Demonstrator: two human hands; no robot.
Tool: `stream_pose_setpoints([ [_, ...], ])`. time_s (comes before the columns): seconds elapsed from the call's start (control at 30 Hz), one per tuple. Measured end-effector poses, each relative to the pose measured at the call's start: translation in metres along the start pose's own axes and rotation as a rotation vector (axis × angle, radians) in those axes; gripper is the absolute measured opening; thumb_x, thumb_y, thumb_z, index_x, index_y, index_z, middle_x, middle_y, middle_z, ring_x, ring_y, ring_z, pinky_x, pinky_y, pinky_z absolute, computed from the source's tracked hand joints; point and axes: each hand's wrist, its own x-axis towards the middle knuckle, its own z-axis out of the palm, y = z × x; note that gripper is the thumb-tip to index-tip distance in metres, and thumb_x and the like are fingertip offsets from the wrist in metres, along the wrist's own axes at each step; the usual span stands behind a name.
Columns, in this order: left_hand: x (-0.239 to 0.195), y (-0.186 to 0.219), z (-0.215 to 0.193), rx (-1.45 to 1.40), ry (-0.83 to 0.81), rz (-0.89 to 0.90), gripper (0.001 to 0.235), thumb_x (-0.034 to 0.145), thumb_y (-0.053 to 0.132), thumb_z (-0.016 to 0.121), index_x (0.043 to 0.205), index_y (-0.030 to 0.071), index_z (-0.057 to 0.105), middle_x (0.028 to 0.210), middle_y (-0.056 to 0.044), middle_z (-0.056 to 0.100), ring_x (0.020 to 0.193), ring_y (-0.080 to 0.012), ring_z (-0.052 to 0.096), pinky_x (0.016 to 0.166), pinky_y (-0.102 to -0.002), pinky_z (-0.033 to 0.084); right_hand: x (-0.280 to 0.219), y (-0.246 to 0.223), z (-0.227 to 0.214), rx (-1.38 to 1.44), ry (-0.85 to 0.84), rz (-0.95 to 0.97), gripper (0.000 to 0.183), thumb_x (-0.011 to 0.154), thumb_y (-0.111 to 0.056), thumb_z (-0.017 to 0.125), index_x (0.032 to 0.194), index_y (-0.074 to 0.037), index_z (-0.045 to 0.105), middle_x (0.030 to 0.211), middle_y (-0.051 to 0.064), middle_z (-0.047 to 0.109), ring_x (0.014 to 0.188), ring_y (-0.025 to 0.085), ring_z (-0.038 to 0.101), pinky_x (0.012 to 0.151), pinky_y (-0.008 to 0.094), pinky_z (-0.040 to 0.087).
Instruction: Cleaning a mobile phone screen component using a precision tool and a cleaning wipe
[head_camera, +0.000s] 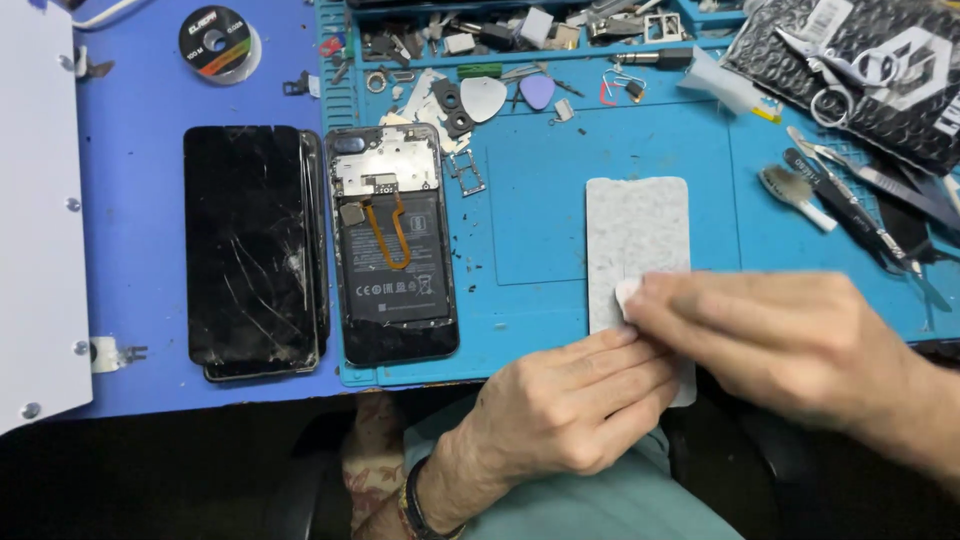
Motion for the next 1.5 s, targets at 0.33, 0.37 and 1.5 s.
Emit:
stream_pose_setpoints([
  [0.33, -0.005, -0.001, 0.004, -0.004, -0.024, -0.004, 0.017, 0.107, -0.003, 0.061, 0.104, -0.008, 0.077, 0.112, -0.020, 0.076, 0.105, -0.0327, 0.076, 0.105, -0.043, 0.062, 0.008, 0.012, 0.002, 0.014, 0.012, 0.003, 0.027, 0.104, -0.005, 0.053, 0.125, 0.007, 0.066, 0.114, 0.014, 0.072, 0.113, 0.033, 0.075, 0.093, 0.043, 0.063],
  [0.37, -0.010, -0.001, 0.008, 0.008, -0.047, 0.002, 0.017, 0.107, -0.001, 0.062, 0.110, -0.007, 0.078, 0.119, -0.020, 0.077, 0.109, -0.0321, 0.077, 0.105, -0.044, 0.062, 0.007, 0.023, 0.005, -0.044, 0.020, 0.020, 0.026, 0.105, -0.004, 0.057, 0.128, 0.004, 0.068, 0.114, 0.013, 0.071, 0.112, 0.030, 0.076, 0.089, 0.042, 0.063],
  [1.5, -0.024, -0.010, -0.016, -0.001, 0.048, 0.185, 0.028, 0.104, -0.004, 0.051, 0.098, -0.009, 0.078, 0.109, -0.026, 0.077, 0.103, -0.0375, 0.078, 0.102, -0.045, 0.066, 0.017, -0.006, 0.003, 0.023, -0.067, 0.019, 0.031, 0.102, -0.008, 0.049, 0.123, 0.005, 0.068, 0.118, 0.015, 0.073, 0.113, 0.032, 0.075, 0.093, 0.041, 0.063],
])
